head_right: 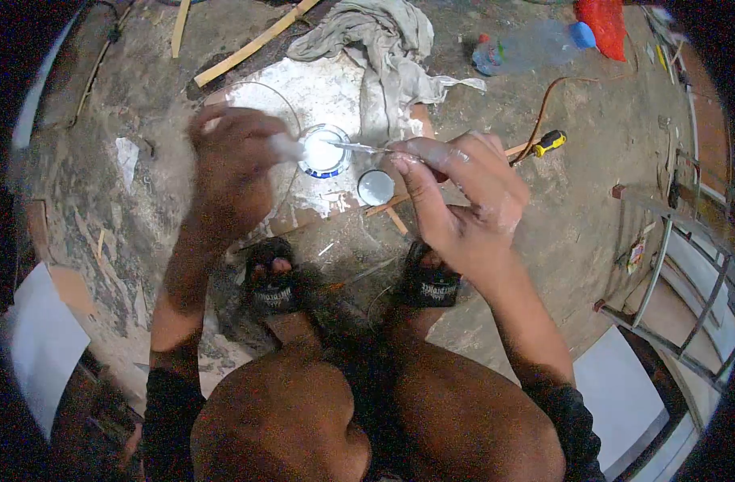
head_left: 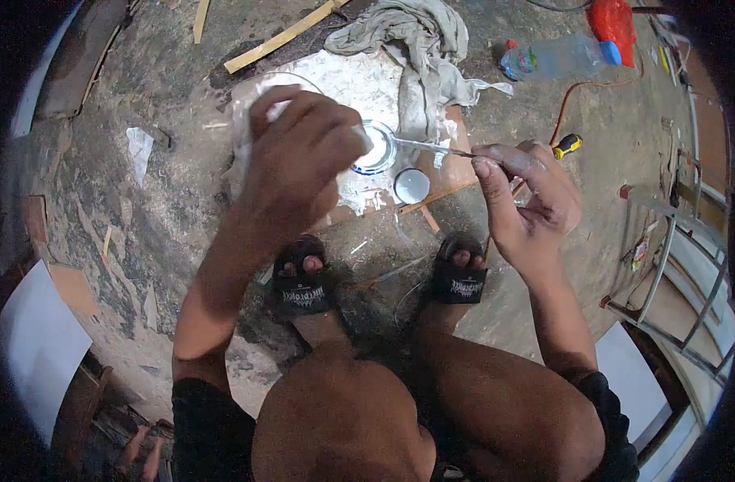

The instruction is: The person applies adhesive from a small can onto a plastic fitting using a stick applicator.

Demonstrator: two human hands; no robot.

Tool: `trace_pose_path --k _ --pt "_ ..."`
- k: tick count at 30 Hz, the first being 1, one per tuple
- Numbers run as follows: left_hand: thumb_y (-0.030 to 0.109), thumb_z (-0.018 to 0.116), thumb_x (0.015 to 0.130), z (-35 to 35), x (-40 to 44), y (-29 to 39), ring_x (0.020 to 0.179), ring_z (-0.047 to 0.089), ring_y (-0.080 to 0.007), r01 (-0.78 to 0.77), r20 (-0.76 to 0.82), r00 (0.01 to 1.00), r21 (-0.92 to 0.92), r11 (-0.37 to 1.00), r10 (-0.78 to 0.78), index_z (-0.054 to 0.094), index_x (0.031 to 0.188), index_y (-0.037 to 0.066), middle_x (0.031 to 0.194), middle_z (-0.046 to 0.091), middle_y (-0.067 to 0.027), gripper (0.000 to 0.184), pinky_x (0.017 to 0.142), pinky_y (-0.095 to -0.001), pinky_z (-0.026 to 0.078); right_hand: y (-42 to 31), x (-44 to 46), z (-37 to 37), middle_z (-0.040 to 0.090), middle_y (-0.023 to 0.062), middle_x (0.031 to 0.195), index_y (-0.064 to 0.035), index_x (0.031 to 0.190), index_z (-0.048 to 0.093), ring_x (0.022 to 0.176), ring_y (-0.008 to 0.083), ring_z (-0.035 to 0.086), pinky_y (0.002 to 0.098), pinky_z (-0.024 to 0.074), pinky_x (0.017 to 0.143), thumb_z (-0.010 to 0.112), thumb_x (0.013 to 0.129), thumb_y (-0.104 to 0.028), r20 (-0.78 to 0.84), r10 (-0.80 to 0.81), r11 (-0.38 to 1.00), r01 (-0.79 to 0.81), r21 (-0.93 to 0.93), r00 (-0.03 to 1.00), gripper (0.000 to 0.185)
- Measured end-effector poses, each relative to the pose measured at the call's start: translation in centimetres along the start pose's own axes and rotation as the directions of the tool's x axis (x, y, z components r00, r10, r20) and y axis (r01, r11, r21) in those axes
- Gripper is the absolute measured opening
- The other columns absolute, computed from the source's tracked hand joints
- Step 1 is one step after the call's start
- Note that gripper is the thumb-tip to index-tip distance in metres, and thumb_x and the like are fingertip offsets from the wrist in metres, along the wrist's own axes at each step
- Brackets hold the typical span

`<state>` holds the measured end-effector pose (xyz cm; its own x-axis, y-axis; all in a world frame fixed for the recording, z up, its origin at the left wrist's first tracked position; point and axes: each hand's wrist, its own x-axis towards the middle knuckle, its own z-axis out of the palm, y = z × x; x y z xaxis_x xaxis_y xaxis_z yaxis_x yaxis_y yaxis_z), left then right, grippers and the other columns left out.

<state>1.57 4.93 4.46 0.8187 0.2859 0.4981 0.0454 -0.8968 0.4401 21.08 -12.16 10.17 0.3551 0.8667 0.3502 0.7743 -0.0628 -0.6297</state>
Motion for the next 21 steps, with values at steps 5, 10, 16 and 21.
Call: trace_pose_path --k 5,10,16,21 --pt "-0.003 0.063 0.067 3.0 -1.5 -1.0 0.096 0.063 -0.0234 0.018 -0.087 0.996 0.024 1.000 -0.015 0.064 0.088 0.015 0.096 0.067 -0.0018 0.028 0.097 -0.0445 0.034 -0.2 0.0 -0.1 0.067 0.0078 0.073 -0.0048 0.088 0.074 0.062 0.0207 0.057 0.0315 0.0413 0.060 0.075 0.076 -0.001 0.028 -0.014 1.000 0.015 -0.017 1.000 0.013" --pt "-0.005 0.064 0.076 3.2 -1.1 -0.7 0.095 0.062 -0.0218 0.109 -0.011 0.994 -0.064 0.992 -0.110 0.061 0.091 0.014 0.097 0.066 -0.0016 0.025 0.098 -0.0424 0.035 0.1 -0.2 0.2 0.066 0.0077 0.072 -0.0051 0.089 0.075 0.061 0.0205 0.057 0.0317 0.0414 0.060 0.076 0.077 -0.002 0.004 -0.012 1.000 0.012 0.005 1.000 0.012" --pt "-0.001 0.067 0.088 4.6 -2.1 1.0 0.098 0.060 -0.0165 0.226 -0.102 0.761 -0.884 0.409 -0.641 0.051 0.120 0.008 0.107 0.062 -0.0074 0.037 0.092 -0.0353 0.047 -0.1 -0.4 -0.4 0.067 0.0078 0.074 -0.0030 0.089 0.074 0.064 0.0165 0.059 0.0283 0.0444 0.062 0.075 0.080 -0.002 0.011 0.112 0.993 -0.112 0.038 0.994 0.009" --pt "0.006 0.079 0.080 4.7 -4.1 3.2 0.106 0.058 -0.0194 0.107 0.068 0.607 -0.994 -0.004 -0.792 0.047 0.136 0.007 0.115 0.058 -0.0061 0.065 0.098 -0.0332 0.046 -0.4 -0.4 -1.1 0.070 0.0086 0.080 -0.0004 0.091 0.073 0.069 0.0132 0.060 0.0263 0.0474 0.065 0.074 0.083 -0.003 -0.035 0.178 0.970 -0.169 0.172 0.983 0.008"
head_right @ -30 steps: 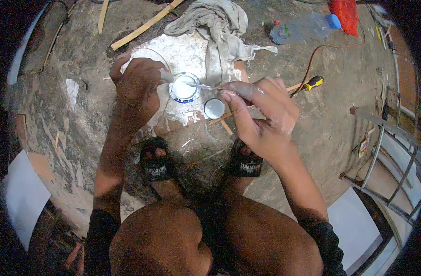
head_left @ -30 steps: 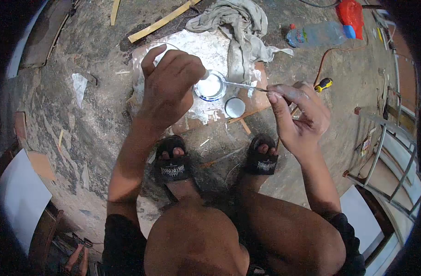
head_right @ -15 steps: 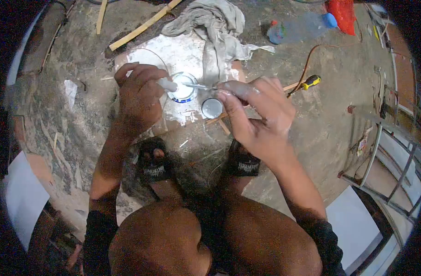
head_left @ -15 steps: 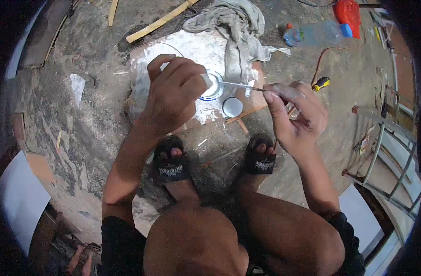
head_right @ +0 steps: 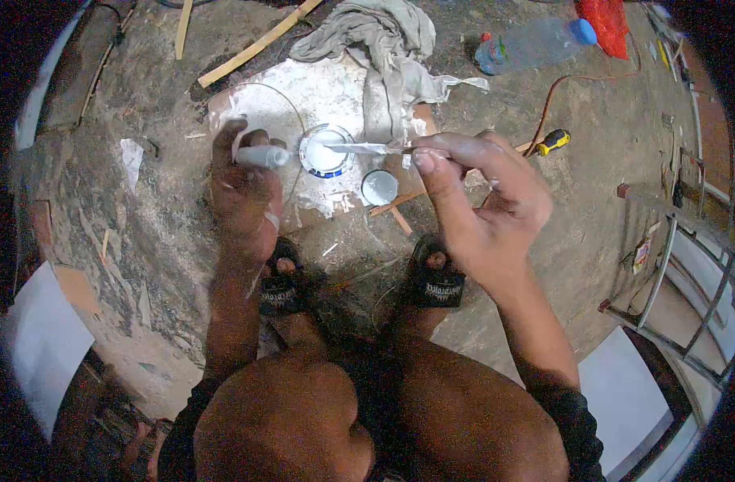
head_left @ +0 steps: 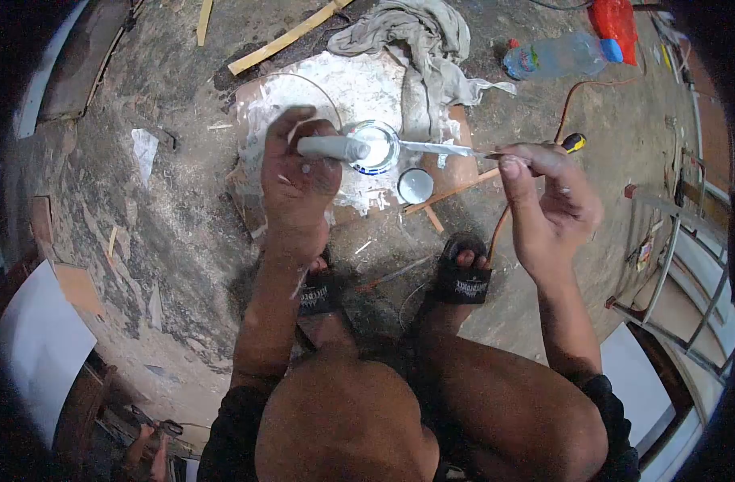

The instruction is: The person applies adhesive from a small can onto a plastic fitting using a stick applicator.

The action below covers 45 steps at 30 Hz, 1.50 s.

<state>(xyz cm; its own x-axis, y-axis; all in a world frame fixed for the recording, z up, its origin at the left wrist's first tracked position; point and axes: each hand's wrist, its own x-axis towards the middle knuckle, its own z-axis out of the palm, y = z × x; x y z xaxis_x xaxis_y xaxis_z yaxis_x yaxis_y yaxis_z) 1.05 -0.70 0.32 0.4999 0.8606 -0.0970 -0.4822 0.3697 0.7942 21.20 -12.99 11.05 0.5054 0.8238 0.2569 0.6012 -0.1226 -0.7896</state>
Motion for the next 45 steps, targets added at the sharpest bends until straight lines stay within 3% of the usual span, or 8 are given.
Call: trace_pose_path --k 2,9,18,27,30,34,41,45 --pt "0.008 0.084 0.075 0.6 -1.0 0.4 0.109 0.055 -0.0206 0.090 -0.018 0.996 -0.045 0.995 -0.090 0.052 0.129 0.008 0.115 0.057 -0.0041 0.063 0.103 -0.0368 0.042 -0.5 0.2 -0.4 0.072 0.0095 0.084 0.0000 0.092 0.073 0.072 0.0128 0.061 0.0263 0.0480 0.067 0.074 0.084 -0.003 -0.019 -0.008 0.999 0.009 0.052 1.000 0.009" --pt "0.017 0.080 0.083 1.3 -0.3 0.5 0.107 0.057 -0.0194 -0.060 0.170 0.983 -0.087 0.994 0.074 0.052 0.115 0.008 0.108 0.059 -0.0048 0.043 0.101 -0.0377 0.043 -2.3 0.3 -1.2 0.073 0.0114 0.089 0.0014 0.094 0.070 0.077 0.0155 0.063 0.0269 0.0488 0.072 0.073 0.085 0.000 -0.037 0.015 0.980 -0.008 0.199 0.999 0.009" --pt "0.009 0.073 0.088 1.3 -0.2 0.7 0.110 0.056 -0.0204 -0.098 0.191 0.978 0.040 0.994 0.088 0.050 0.112 0.007 0.110 0.060 -0.0081 0.034 0.104 -0.0398 0.042 -1.6 0.4 -0.9 0.072 0.0109 0.085 0.0013 0.092 0.070 0.072 0.0160 0.063 0.0266 0.0482 0.068 0.074 0.083 0.000 -0.052 -0.097 0.988 0.102 0.117 0.994 0.010" --pt "0.007 0.072 0.088 0.3 -0.2 1.2 0.106 0.059 -0.0205 -0.273 0.177 0.956 0.256 0.927 0.232 0.048 0.108 0.007 0.109 0.062 -0.0112 0.031 0.107 -0.0420 0.040 -2.1 0.0 0.4 0.070 0.0057 0.085 -0.0009 0.094 0.072 0.071 0.0097 0.058 0.0240 0.0449 0.067 0.073 0.088 -0.006 -0.032 0.126 0.973 -0.117 0.199 0.992 0.009" --pt "0.008 0.073 0.087 0.3 -0.1 1.4 0.104 0.060 -0.0212 -0.378 0.199 0.924 0.372 0.848 0.326 0.047 0.106 0.008 0.107 0.064 -0.0120 0.032 0.109 -0.0472 0.037 -2.0 -0.4 1.5 0.068 0.0012 0.082 -0.0014 0.094 0.072 0.071 0.0065 0.055 0.0224 0.0424 0.065 0.073 0.091 -0.015 0.019 0.363 0.839 -0.335 0.429 0.932 0.014" --pt "0.006 0.072 0.086 0.3 -0.1 1.3 0.104 0.061 -0.0224 -0.453 0.219 0.891 0.380 0.807 0.398 0.049 0.103 0.008 0.106 0.066 -0.0129 0.028 0.109 -0.0515 0.035 -2.0 -1.3 2.2 0.062 0.0032 0.084 -0.0032 0.100 0.065 0.072 0.0102 0.053 0.0265 0.0413 0.068 0.064 0.096 -0.019 0.190 0.584 0.623 -0.585 0.519 0.789 0.016" --pt "0.000 0.076 0.074 1.1 0.1 1.9 0.100 0.060 -0.0263 -0.585 0.239 0.763 0.649 0.485 0.600 0.062 0.086 0.014 0.094 0.064 -0.0064 0.023 0.103 -0.0462 0.040 -1.3 -2.7 4.0 0.049 -0.0028 0.068 -0.0077 0.098 0.061 0.067 0.0088 0.049 0.0286 0.0435 0.073 0.059 0.099 -0.024 0.413 0.711 0.117 -0.675 0.729 0.570 0.017" --pt "0.003 0.080 0.068 0.8 0.2 2.7 0.099 0.060 -0.0273 -0.626 0.321 0.738 0.655 0.423 0.594 0.064 0.085 0.016 0.090 0.063 -0.0030 0.027 0.100 -0.0444 0.042 -1.6 -2.6 3.9 0.050 -0.0034 0.068 -0.0079 0.095 0.062 0.067 0.0083 0.049 0.0281 0.0443 0.074 0.060 0.099 -0.024 0.451 0.702 0.123 -0.717 0.686 0.552 0.016"
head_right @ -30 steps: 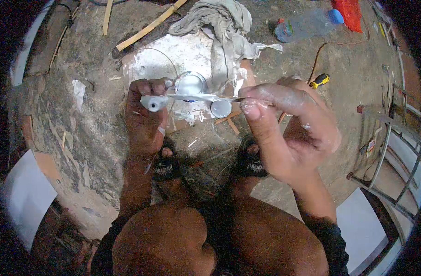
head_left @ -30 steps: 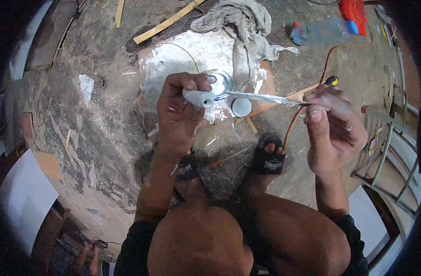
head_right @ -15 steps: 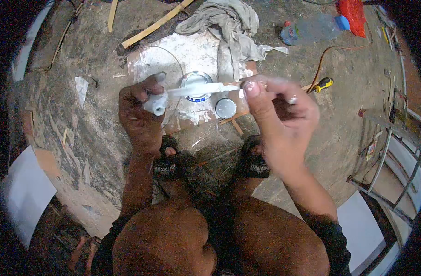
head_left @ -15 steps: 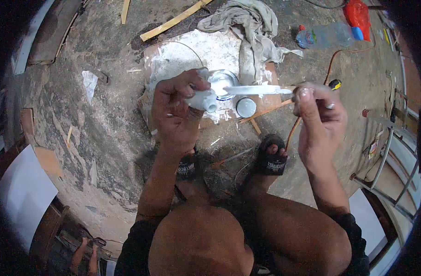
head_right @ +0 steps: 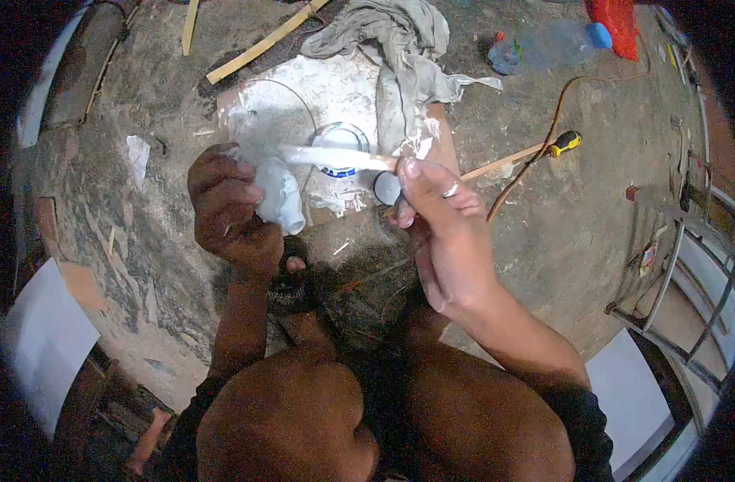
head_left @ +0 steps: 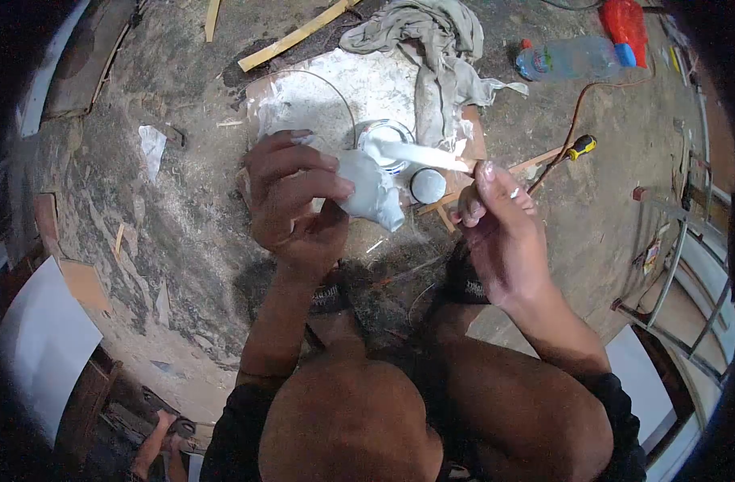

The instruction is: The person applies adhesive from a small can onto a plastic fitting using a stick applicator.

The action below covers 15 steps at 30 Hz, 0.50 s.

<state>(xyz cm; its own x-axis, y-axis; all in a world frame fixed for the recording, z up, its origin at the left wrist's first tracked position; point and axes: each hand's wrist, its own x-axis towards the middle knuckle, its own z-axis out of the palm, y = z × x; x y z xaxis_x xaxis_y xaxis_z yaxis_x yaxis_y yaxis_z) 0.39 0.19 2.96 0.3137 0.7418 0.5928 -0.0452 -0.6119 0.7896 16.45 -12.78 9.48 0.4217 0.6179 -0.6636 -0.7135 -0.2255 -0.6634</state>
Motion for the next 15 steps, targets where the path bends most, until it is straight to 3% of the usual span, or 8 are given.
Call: trace_pose_path --k 8,11,13,15 --pt "0.004 0.081 0.067 -0.2 -0.7 -0.8 0.101 0.063 -0.0282 -0.026 -0.025 0.999 0.057 0.998 0.027 0.061 0.091 0.017 0.095 0.067 -0.0015 0.034 0.102 -0.0476 0.038 0.5 -1.1 0.4 0.057 -0.0002 0.074 -0.0046 0.090 0.066 0.070 0.0093 0.052 0.0274 0.0447 0.074 0.062 0.098 -0.022 0.046 0.012 0.981 -0.003 -0.194 0.999 0.019" --pt "0.010 0.081 0.068 -0.3 -1.0 -1.1 0.101 0.063 -0.0289 -0.061 -0.023 0.998 0.106 0.993 0.064 0.060 0.092 0.016 0.094 0.066 -0.0023 0.033 0.102 -0.0494 0.038 1.4 -1.5 -0.1 0.065 -0.0019 0.081 -0.0026 0.099 0.073 0.072 0.0054 0.051 0.0223 0.0425 0.069 0.069 0.094 -0.018 0.150 -0.034 0.995 0.047 -0.086 0.988 0.017" --pt "0.027 0.081 0.074 -0.1 -1.1 -1.3 0.098 0.063 -0.0308 -0.079 -0.043 0.995 0.145 0.986 0.086 0.057 0.091 0.015 0.090 0.063 -0.0043 0.032 0.100 -0.0533 0.042 1.3 -1.5 -0.3 0.066 -0.0019 0.081 -0.0029 0.099 0.072 0.071 0.0053 0.052 0.0223 0.0429 0.068 0.070 0.093 -0.019 0.163 -0.005 1.000 0.010 -0.028 0.987 0.017" --pt "0.028 0.081 0.074 -0.1 -1.2 -1.4 0.097 0.064 -0.0305 -0.067 -0.055 0.996 0.137 0.988 0.075 0.057 0.092 0.014 0.091 0.063 -0.0044 0.032 0.102 -0.0532 0.041 1.0 -1.3 -0.4 0.062 -0.0016 0.078 -0.0040 0.097 0.070 0.071 0.0067 0.051 0.0243 0.0433 0.071 0.067 0.095 -0.020 0.157 0.016 1.000 -0.019 0.014 0.987 0.017"
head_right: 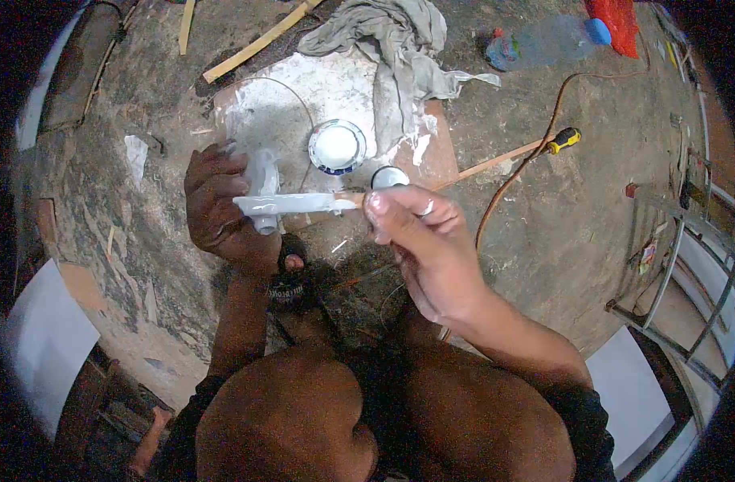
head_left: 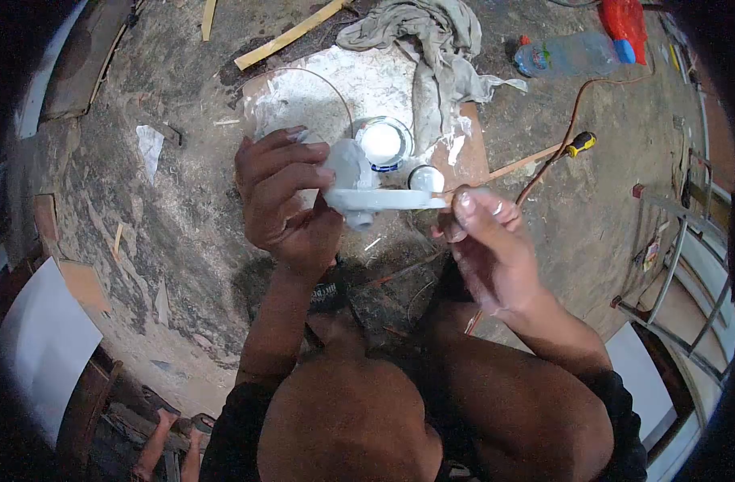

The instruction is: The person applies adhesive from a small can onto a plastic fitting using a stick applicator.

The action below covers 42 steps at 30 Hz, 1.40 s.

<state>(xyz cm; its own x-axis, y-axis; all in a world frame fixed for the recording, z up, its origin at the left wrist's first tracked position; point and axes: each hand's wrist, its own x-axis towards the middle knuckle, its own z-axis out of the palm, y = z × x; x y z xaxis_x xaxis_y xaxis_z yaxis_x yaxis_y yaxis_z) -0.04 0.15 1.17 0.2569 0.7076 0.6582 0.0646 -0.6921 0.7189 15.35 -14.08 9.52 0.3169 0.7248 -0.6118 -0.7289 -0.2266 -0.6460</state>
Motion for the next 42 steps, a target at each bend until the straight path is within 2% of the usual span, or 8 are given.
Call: trace_pose_path --k 2,12,18,24,28,34,37,42 --pt "0.005 0.082 0.066 -0.1 0.0 0.0 0.101 0.064 -0.0274 0.045 0.011 0.999 -0.059 0.997 -0.044 0.060 0.094 0.015 0.096 0.068 -0.0020 0.037 0.108 -0.0480 0.033 -0.6 0.4 0.2 0.054 -0.0011 0.073 -0.0057 0.092 0.064 0.071 0.0095 0.049 0.0284 0.0436 0.075 0.062 0.097 -0.023 -0.030 0.015 1.000 -0.014 0.025 0.999 0.018" --pt "0.001 0.076 0.070 0.3 -0.2 1.1 0.103 0.064 -0.0255 0.199 -0.002 0.980 -0.055 0.978 -0.200 0.064 0.092 0.014 0.096 0.072 -0.0053 0.028 0.113 -0.0455 0.024 0.3 0.8 1.0 0.063 0.0004 0.081 0.0001 0.099 0.071 0.072 0.0071 0.051 0.0251 0.0401 0.067 0.069 0.094 -0.019 -0.095 -0.017 0.987 0.002 -0.160 0.995 0.020" --pt "0.002 0.077 0.070 0.2 0.0 0.8 0.103 0.065 -0.0248 0.210 0.024 0.978 -0.025 0.977 -0.209 0.064 0.091 0.013 0.098 0.072 -0.0054 0.027 0.113 -0.0448 0.025 0.2 0.8 0.3 0.065 -0.0034 0.080 -0.0009 0.098 0.075 0.074 0.0025 0.051 0.0210 0.0394 0.066 0.070 0.093 -0.015 0.054 -0.239 0.903 0.242 -0.354 0.970 0.015" --pt "0.002 0.078 0.071 0.2 0.1 0.2 0.104 0.065 -0.0231 0.227 0.031 0.974 -0.024 0.974 -0.226 0.064 0.094 0.013 0.100 0.073 -0.0049 0.029 0.111 -0.0449 0.028 -0.2 0.3 -0.5 0.063 0.0019 0.080 0.0002 0.096 0.070 0.073 0.0082 0.050 0.0252 0.0383 0.067 0.068 0.093 -0.015 0.019 -0.088 0.966 0.090 -0.244 0.996 0.015" --pt "0.007 0.079 0.074 0.7 -0.4 -1.0 0.103 0.065 -0.0224 0.244 0.011 0.970 -0.030 0.969 -0.243 0.065 0.095 0.013 0.100 0.073 -0.0043 0.027 0.110 -0.0435 0.030 -0.4 0.9 -1.4 0.063 0.0019 0.080 -0.0018 0.096 0.070 0.072 0.0083 0.053 0.0244 0.0403 0.070 0.067 0.093 -0.014 -0.114 -0.182 0.947 0.143 -0.288 0.977 0.013" --pt "-0.001 0.081 0.070 -1.4 1.1 0.4 0.101 0.065 -0.0218 0.234 0.152 0.952 0.198 0.952 -0.266 0.067 0.097 0.009 0.102 0.072 -0.0055 0.033 0.104 -0.0413 0.037 -1.3 3.9 -2.9 0.068 0.0027 0.084 -0.0008 0.093 0.071 0.075 0.0076 0.057 0.0253 0.0451 0.070 0.068 0.094 -0.016 -0.086 -0.516 0.685 0.350 -0.639 0.852 0.016" --pt "-0.003 0.081 0.069 -2.5 2.3 1.6 0.101 0.065 -0.0232 0.217 0.246 0.925 0.281 0.935 -0.289 0.068 0.098 0.007 0.102 0.072 -0.0072 0.034 0.102 -0.0417 0.040 -1.5 5.2 -3.2 0.067 0.0072 0.078 -0.0014 0.095 0.070 0.070 0.0137 0.059 0.0287 0.0461 0.067 0.067 0.092 -0.013 0.224 -0.678 0.254 0.509 -0.822 0.700 0.013" --pt "0.007 0.082 0.072 -4.1 5.7 4.5 0.100 0.065 -0.0248 0.015 0.470 0.855 0.401 0.916 -0.219 0.069 0.098 0.005 0.099 0.071 -0.0085 0.029 0.104 -0.0461 0.036 -1.6 8.0 -3.6 0.065 0.0093 0.083 -0.0060 0.082 0.066 0.084 0.0302 0.060 0.0423 0.0438 0.083 0.070 0.080 -0.011 0.668 -0.474 -0.305 0.605 -0.736 0.574 0.007"
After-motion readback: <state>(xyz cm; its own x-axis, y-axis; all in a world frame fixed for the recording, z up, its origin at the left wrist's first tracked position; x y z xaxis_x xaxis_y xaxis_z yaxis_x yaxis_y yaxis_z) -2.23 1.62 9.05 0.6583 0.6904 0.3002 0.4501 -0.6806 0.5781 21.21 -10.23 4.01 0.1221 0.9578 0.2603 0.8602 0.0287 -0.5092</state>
